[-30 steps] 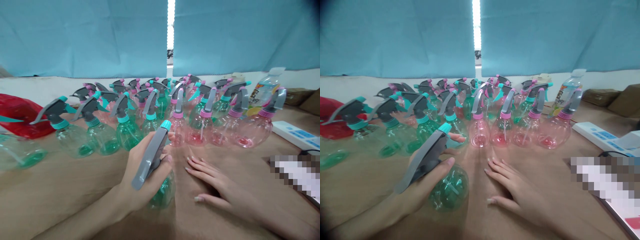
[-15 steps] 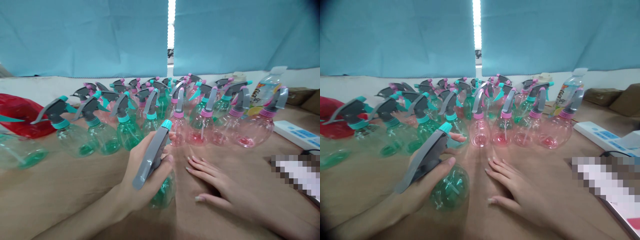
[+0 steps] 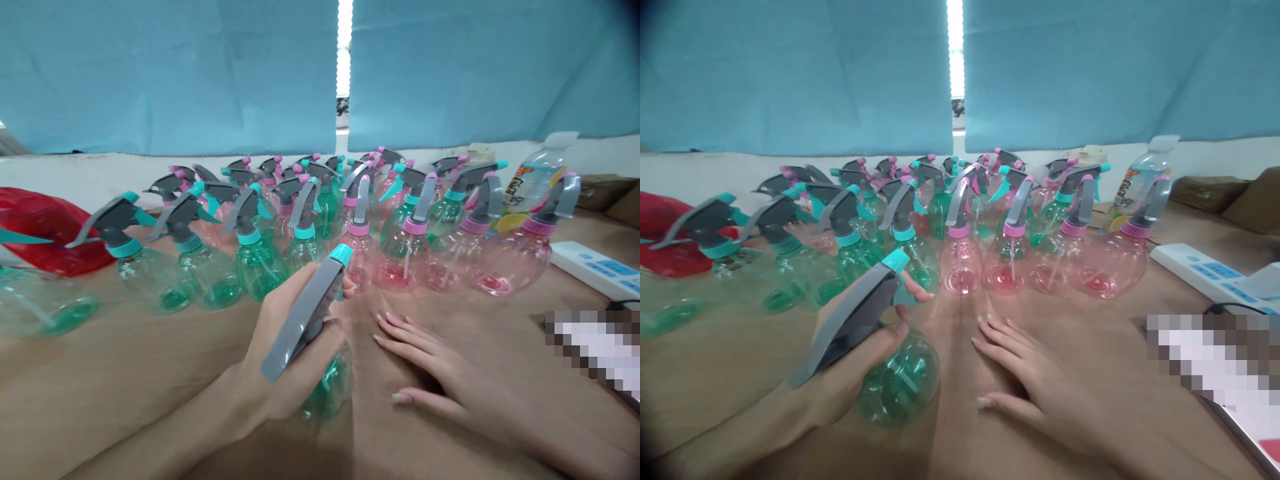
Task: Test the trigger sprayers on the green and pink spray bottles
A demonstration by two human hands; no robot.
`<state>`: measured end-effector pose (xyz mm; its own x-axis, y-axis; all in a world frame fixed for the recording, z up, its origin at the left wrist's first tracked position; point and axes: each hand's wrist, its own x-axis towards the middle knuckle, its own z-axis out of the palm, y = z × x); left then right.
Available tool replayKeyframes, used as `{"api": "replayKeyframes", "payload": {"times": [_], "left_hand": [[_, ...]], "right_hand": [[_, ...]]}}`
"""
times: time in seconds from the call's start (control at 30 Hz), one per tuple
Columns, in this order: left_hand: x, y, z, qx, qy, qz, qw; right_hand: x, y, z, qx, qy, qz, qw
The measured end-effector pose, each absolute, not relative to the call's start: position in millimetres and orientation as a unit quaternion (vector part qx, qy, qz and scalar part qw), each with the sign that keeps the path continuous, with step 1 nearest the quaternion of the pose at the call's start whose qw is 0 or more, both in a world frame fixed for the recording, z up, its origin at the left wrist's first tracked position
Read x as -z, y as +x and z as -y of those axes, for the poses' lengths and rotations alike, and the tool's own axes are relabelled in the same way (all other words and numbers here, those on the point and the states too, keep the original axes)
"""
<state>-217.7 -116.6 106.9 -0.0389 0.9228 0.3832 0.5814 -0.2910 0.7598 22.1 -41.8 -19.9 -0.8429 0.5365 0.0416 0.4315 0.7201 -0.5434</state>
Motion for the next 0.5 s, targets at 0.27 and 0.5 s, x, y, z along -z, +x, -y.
{"api": "replayKeyframes", "payload": {"times": [0.27,0.5], "left_hand": [[-104.5,-218.3,117.1,-0.455,0.655,-0.552,0.241],[-106.5,-217.1,118.3,-0.451,0.650,-0.564,0.235]], "right_hand": [[19.7,22.2,40.4,-0.254,-0.261,0.927,0.087],[21.2,22.1,40.0,-0.262,-0.257,0.925,0.099]]}}
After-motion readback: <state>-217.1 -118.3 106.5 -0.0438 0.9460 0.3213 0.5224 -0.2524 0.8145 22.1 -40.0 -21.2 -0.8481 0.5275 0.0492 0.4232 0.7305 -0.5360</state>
